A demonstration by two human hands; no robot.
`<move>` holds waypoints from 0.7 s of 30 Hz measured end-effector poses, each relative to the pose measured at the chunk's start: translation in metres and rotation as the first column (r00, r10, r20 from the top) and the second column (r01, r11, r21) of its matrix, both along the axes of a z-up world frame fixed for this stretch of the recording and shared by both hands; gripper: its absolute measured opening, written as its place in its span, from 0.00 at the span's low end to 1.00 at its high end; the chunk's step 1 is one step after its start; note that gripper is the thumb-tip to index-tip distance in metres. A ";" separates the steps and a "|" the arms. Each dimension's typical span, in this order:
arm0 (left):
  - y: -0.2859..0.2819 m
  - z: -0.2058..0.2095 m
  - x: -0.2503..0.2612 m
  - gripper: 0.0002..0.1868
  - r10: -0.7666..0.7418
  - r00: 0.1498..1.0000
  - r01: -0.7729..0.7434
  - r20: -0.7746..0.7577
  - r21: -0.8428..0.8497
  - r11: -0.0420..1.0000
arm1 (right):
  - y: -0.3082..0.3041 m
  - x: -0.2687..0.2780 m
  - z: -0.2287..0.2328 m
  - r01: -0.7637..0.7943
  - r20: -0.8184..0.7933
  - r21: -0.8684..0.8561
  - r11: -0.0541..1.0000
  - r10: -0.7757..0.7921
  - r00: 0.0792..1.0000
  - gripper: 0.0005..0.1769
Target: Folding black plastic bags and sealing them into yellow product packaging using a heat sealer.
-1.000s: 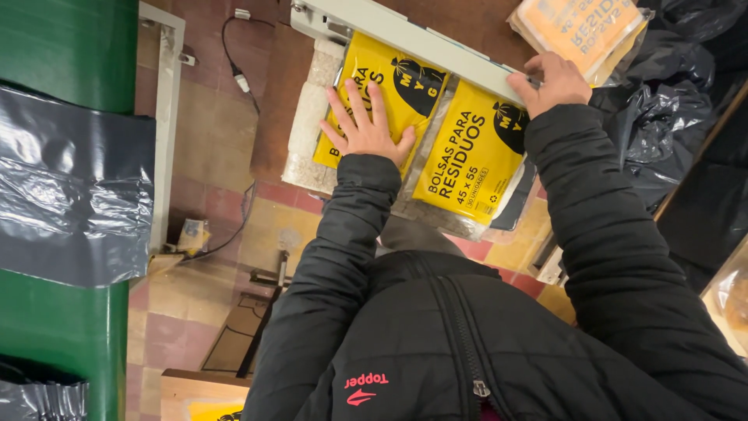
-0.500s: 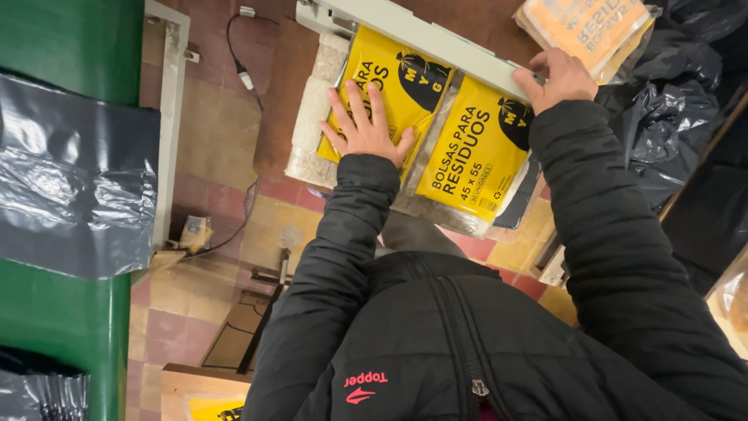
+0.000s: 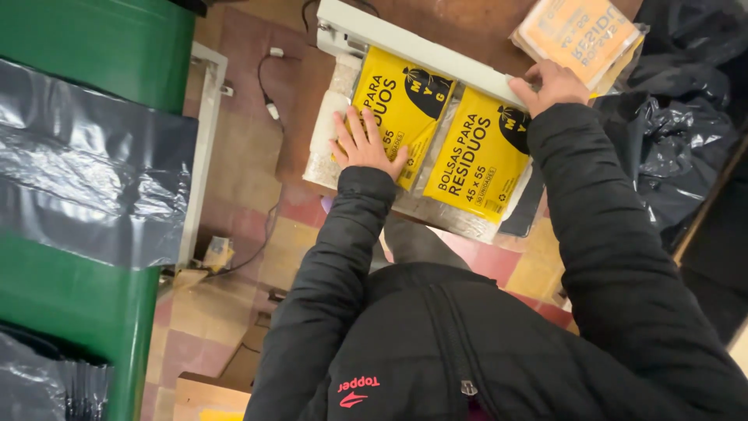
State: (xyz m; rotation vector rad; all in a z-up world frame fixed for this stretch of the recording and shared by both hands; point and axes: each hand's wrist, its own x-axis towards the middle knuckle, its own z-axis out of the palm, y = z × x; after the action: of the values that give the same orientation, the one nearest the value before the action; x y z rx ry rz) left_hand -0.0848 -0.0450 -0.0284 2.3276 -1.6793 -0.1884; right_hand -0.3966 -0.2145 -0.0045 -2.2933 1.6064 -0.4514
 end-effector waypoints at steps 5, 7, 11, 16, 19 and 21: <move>-0.008 0.011 0.015 0.58 0.019 1.000 -0.019 -0.011 0.020 1.000 | 0.003 0.001 0.006 0.032 -0.010 -0.020 0.999 -0.032 0.999 0.21; -0.027 0.016 0.025 0.58 0.073 0.993 -0.065 -0.087 0.092 0.994 | -0.005 -0.007 0.010 0.029 0.079 0.025 0.999 -0.031 0.996 0.18; -0.058 0.043 0.037 0.56 0.131 0.983 -0.108 -0.129 0.173 0.979 | 0.020 -0.018 0.031 0.146 0.512 0.124 0.981 -0.189 0.838 0.13; -0.076 0.058 0.055 0.44 0.211 0.946 -0.124 -0.248 0.323 0.938 | 0.110 -0.020 -0.034 0.539 0.468 0.124 0.833 -0.528 0.709 0.15; -0.073 0.060 0.062 0.38 0.289 0.877 -0.136 -0.383 0.378 0.916 | 0.134 -0.001 -0.053 0.597 0.230 0.142 0.789 -0.613 0.756 0.26; -0.068 0.035 0.066 0.33 0.260 0.874 -0.117 -0.409 0.342 0.932 | 0.132 0.007 -0.065 0.549 0.432 0.232 0.803 -0.590 0.682 0.26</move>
State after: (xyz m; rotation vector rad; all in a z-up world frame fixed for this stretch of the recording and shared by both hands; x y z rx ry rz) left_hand -0.0186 -0.1132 0.0062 2.3938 -1.2506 -0.9338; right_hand -0.3894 -0.0825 -0.0695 -1.3858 1.9732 -0.9937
